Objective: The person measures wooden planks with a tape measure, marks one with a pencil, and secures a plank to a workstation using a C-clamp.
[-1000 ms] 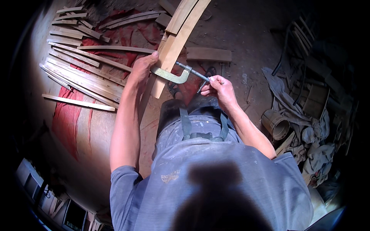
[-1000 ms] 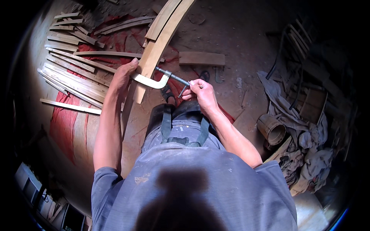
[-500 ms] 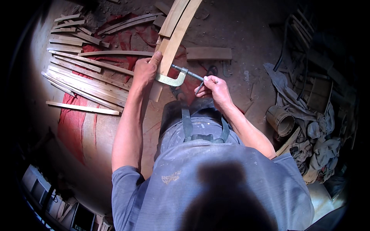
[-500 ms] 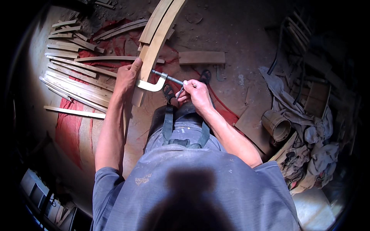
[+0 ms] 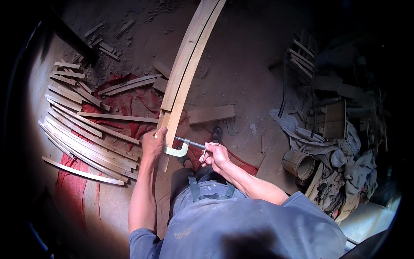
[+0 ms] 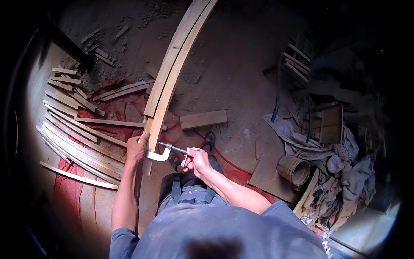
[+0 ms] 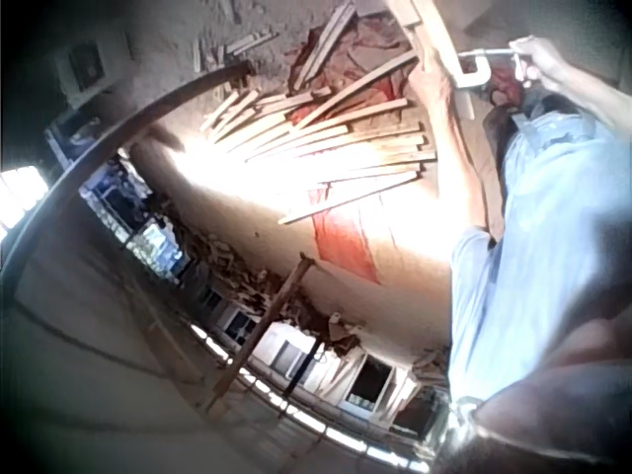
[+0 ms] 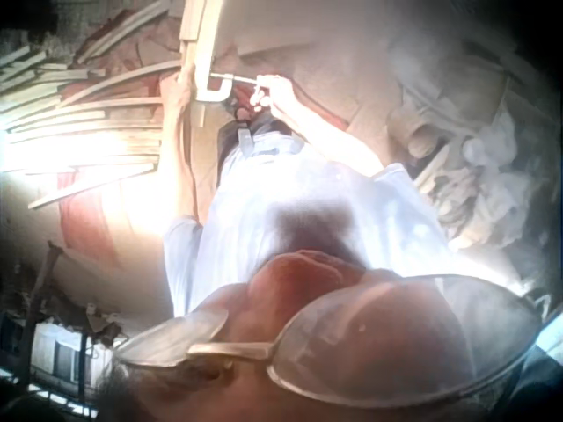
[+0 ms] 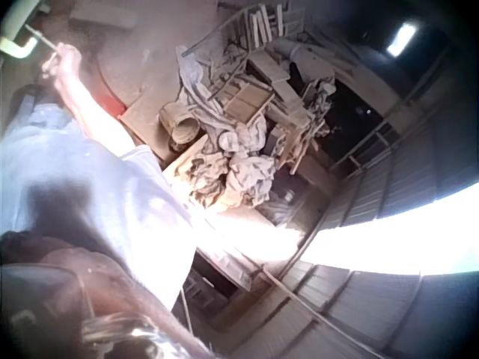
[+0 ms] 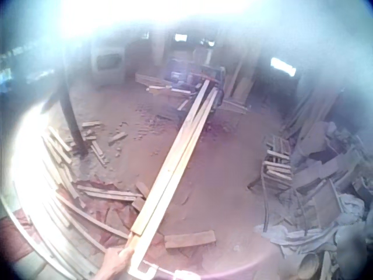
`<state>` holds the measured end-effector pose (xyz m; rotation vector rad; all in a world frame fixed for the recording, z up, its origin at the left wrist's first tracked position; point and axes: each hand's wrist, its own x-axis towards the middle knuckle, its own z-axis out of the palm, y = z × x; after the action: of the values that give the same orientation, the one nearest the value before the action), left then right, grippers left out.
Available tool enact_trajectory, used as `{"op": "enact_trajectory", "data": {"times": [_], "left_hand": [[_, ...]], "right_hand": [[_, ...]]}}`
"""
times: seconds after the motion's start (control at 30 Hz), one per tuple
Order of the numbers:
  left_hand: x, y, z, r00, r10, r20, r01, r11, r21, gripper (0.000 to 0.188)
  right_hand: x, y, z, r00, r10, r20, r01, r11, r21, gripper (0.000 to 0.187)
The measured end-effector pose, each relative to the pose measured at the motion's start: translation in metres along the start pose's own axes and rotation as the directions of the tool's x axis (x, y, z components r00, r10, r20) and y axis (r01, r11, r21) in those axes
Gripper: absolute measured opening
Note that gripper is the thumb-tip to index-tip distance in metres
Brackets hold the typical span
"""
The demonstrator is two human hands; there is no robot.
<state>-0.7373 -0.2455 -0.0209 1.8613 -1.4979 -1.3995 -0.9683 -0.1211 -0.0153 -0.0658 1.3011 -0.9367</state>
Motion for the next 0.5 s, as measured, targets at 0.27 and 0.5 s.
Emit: {"op": "enact_trajectory", "data": {"times": [0.27,0.5], "left_hand": [[0.001,0.001,-0.004,0.996,-0.022,0.092,0.028,0.997,-0.075,0.048],[0.012,0.017,-0.006,0.982,-0.014,0.187,0.027,0.997,-0.066,0.053]], "right_hand": [[-0.026,-0.013,-0.011,0.533,-0.742,0.406,0.637,0.036,-0.770,0.027],[-0.030,-0.020,-0.015,0.317,-0.575,0.755,0.745,-0.341,-0.573,0.046]]}}
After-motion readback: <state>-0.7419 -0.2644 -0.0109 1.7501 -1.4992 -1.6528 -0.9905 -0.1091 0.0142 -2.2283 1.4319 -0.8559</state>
